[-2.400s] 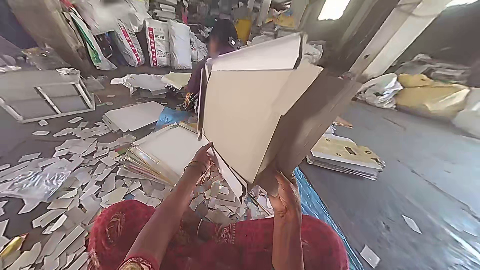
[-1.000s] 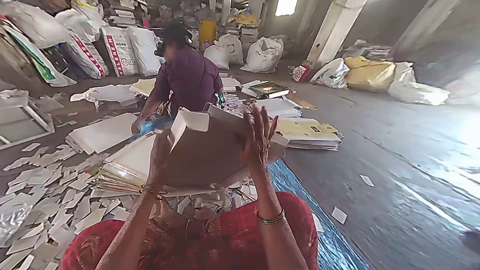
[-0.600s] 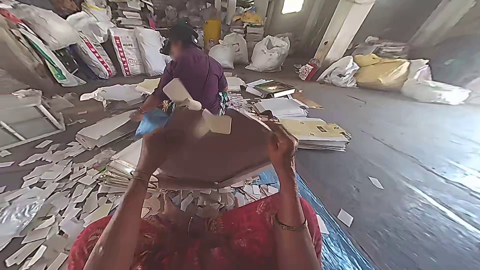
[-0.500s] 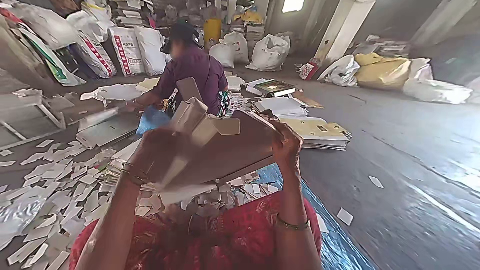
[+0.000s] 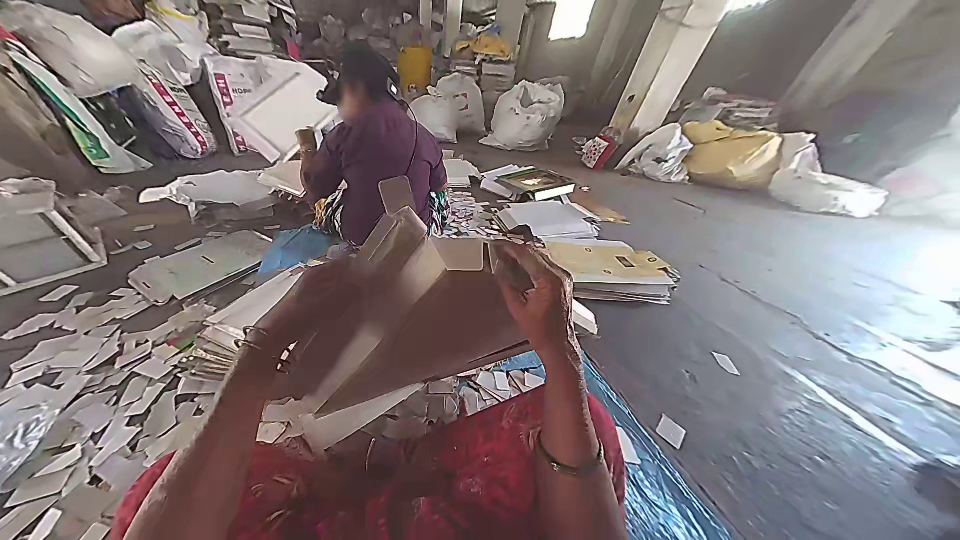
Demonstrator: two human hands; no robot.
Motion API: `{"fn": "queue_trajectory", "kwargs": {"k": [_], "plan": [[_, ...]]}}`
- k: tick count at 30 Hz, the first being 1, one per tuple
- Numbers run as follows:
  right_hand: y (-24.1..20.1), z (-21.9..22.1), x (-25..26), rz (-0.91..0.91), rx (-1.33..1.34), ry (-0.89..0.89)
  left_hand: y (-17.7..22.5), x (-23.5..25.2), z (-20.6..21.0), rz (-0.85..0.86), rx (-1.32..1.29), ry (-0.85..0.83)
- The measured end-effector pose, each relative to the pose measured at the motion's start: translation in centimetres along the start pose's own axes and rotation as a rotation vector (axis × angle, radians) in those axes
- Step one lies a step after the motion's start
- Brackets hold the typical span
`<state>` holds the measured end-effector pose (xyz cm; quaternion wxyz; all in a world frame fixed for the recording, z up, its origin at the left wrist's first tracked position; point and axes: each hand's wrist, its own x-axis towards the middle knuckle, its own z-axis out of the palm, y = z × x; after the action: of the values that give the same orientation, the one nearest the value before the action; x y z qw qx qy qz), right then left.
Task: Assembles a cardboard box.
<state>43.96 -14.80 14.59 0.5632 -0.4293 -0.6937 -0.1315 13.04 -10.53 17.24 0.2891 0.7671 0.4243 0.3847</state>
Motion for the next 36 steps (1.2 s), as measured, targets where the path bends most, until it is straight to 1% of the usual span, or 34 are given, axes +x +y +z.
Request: {"fn": "queue_trajectory", "kwargs": {"k": [1,2,3,5,6,8,9,10,12,14,16,17,18,19,20,21,22,24,25,26,29,31,33,34,36], "plan": [[-0.6,0.0,0.5,0.002,-0.011,0.025,2.7,-0.2,0.6,-0.04,0.091,0.033],[-1.0,0.2,0.8,-0.001,-0.025,0.058,4.3,-0.1,1.1,-0.045,0.16,0.065],[-1.4,0.4,1.1,-0.013,-0.038,0.083,4.7,0.3,1.2,0.005,0.203,0.08],[-1.8,0.9,1.4,-0.071,-0.044,0.113,3.8,1.4,1.1,0.289,0.263,0.139],[-1.9,1.0,1.4,-0.097,-0.038,0.103,4.0,1.9,1.3,0.416,0.274,0.157],[-2.0,1.2,0.9,-0.135,-0.03,0.092,4.9,3.1,1.5,0.62,0.206,0.129],[-2.0,1.3,0.7,-0.141,-0.026,0.101,5.5,3.6,1.6,0.673,0.185,0.115],[-2.0,1.2,0.4,-0.134,-0.022,0.101,6.0,3.9,1.6,0.686,0.184,0.093],[-1.7,0.8,-0.3,-0.08,-0.026,0.1,6.4,4.2,1.8,0.644,0.151,0.021],[-1.4,0.2,-0.6,-0.002,-0.04,0.125,6.3,4.4,2.4,0.59,0.026,-0.041],[-1.0,-0.3,-0.6,0.091,-0.012,0.119,5.9,4.9,2.8,0.538,-0.028,-0.034],[-0.7,-0.7,-0.6,0.118,0.029,0.069,5.9,5.1,3.0,0.503,0.006,-0.009],[-0.6,-1.2,-0.6,0.12,0.093,-0.018,5.8,5.4,3.1,0.459,0.03,0.008],[-0.4,-1.7,-0.5,0.107,0.173,-0.132,5.9,5.6,3.1,0.439,0.046,0.009],[-0.4,-2.1,-0.4,0.087,0.254,-0.228,5.9,5.8,3.2,0.455,0.057,-0.006],[-0.5,-2.5,-0.2,0.084,0.336,-0.269,6.1,5.7,3.3,0.495,0.078,-0.032],[-0.6,-3.0,0.0,0.08,0.418,-0.27,6.7,5.3,3.6,0.535,0.111,-0.055],[-1.1,-4.0,0.8,0.075,0.522,-0.216,8.9,4.0,4.6,0.534,0.259,-0.057],[-1.5,-4.4,1.4,0.074,0.516,-0.196,9.7,3.6,5.1,0.545,0.369,-0.053],[-1.9,-4.6,2.0,0.065,0.456,-0.193,10.3,3.5,5.7,0.545,0.473,-0.055],[-2.9,-4.6,3.7,-0.015,0.151,-0.211,11.7,3.9,7.7,0.51,0.541,-0.084],[-2.6,-4.8,4.6,-0.037,-0.022,-0.207,10.7,5.9,8.3,0.522,0.585,-0.099],[-2.4,-5.3,4.9,-0.055,-0.015,-0.139,9.0,8.0,9.0,0.58,0.572,-0.039],[-2.1,-5.3,4.9,-0.059,0.013,-0.103,8.9,8.4,9.5,0.567,0.554,-0.006],[-1.3,-5.1,4.4,-0.045,0.109,-0.03,9.4,8.4,10.1,0.503,0.551,0.006]]}}
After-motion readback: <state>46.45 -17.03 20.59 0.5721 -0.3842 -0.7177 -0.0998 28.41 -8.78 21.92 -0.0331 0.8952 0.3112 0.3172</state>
